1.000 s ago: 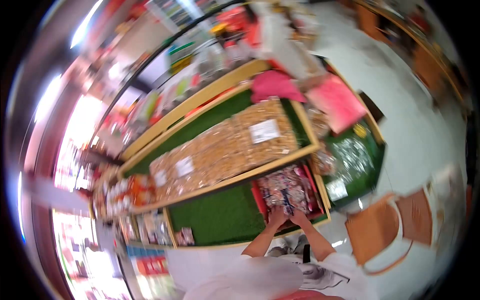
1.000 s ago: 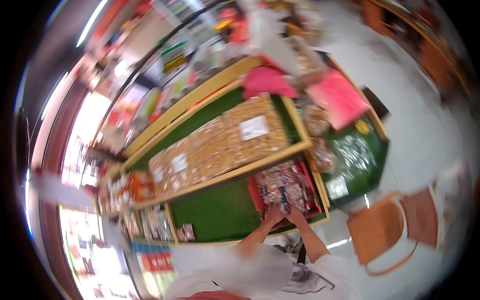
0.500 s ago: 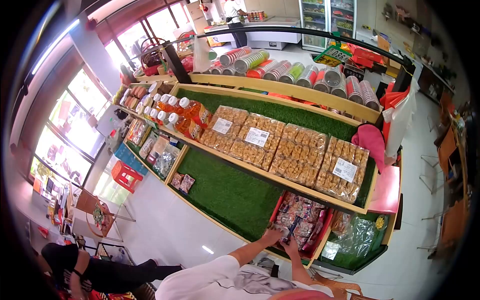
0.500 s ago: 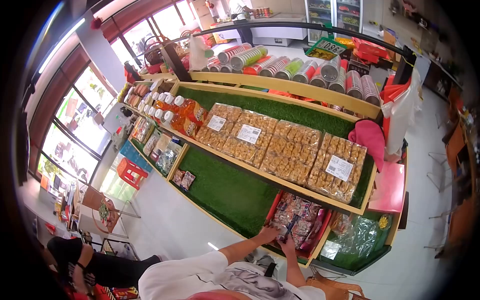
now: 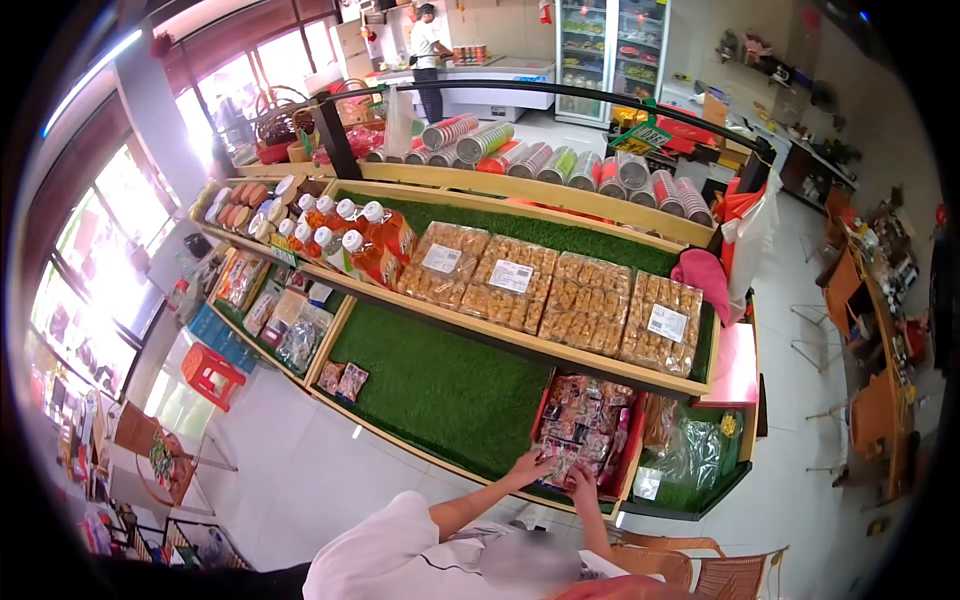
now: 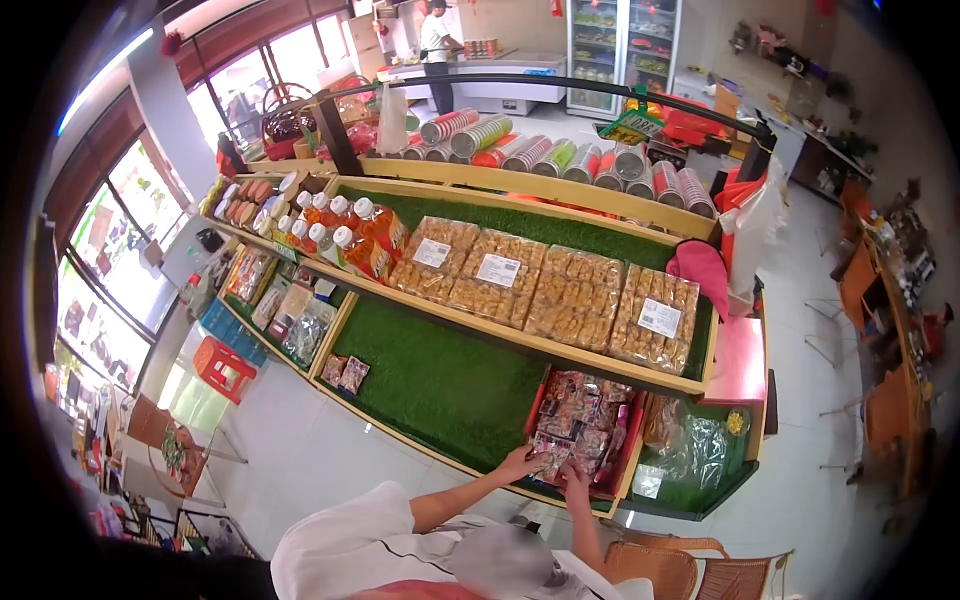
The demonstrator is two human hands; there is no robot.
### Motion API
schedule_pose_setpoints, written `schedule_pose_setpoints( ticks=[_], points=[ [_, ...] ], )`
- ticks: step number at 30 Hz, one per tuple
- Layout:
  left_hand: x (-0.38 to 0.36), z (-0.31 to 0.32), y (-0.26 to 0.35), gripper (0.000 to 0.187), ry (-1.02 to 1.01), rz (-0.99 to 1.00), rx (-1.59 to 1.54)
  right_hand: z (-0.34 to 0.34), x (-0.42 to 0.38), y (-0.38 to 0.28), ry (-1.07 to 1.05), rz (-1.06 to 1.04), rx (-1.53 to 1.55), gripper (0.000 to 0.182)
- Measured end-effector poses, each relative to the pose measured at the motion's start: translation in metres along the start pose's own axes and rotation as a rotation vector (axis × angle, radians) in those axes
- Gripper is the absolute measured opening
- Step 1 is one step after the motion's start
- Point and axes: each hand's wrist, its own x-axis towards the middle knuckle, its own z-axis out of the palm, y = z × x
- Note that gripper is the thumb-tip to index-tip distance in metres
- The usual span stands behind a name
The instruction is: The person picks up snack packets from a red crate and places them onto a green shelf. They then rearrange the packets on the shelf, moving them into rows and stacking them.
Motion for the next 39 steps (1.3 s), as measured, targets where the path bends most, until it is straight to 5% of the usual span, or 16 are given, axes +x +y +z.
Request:
schedule_pose_setpoints(
  ticks=[7,15,22,28,29,32,34,38,39],
  points=[
    [-0.063,-0.109,-0.038,0.050,-0.050,-0.011,0.097,0.125,-0.042,0.058,-0.037,-0.086,-0.030,0.020],
    [-0.136,-0.233,-0.168,0.043,0.452,-0.022,-0.193,0.283,-0.017,0.152,-0.188,0.138,-0.289,0.034],
    [-0.146,-0.315,-0.214,0.038,0.614,-0.047,0.045,0.384,0.031,0.188,-0.252,0.189,-0.415,0.025],
    [-0.096,-0.357,-0.229,0.037,0.515,-0.159,0.084,0.425,0.095,0.183,-0.231,0.227,-0.530,0.016],
    [-0.093,-0.379,-0.197,0.040,0.380,-0.151,0.062,0.424,0.114,0.190,-0.224,0.212,-0.562,0.017],
    [-0.061,-0.374,-0.259,0.043,0.496,-0.122,-0.028,0.451,0.138,0.189,-0.196,0.262,-0.692,0.020],
    [-0.041,-0.396,-0.261,0.044,0.388,-0.190,0.043,0.436,0.203,0.259,-0.160,0.192,-0.617,0.021],
    [-0.002,-0.430,-0.298,0.048,0.273,-0.178,-0.065,0.471,0.215,0.241,-0.151,0.221,-0.647,0.021],
    [-0.006,-0.444,-0.256,0.048,0.306,-0.270,-0.012,0.482,0.214,0.238,-0.143,0.185,-0.661,0.021]
  ],
)
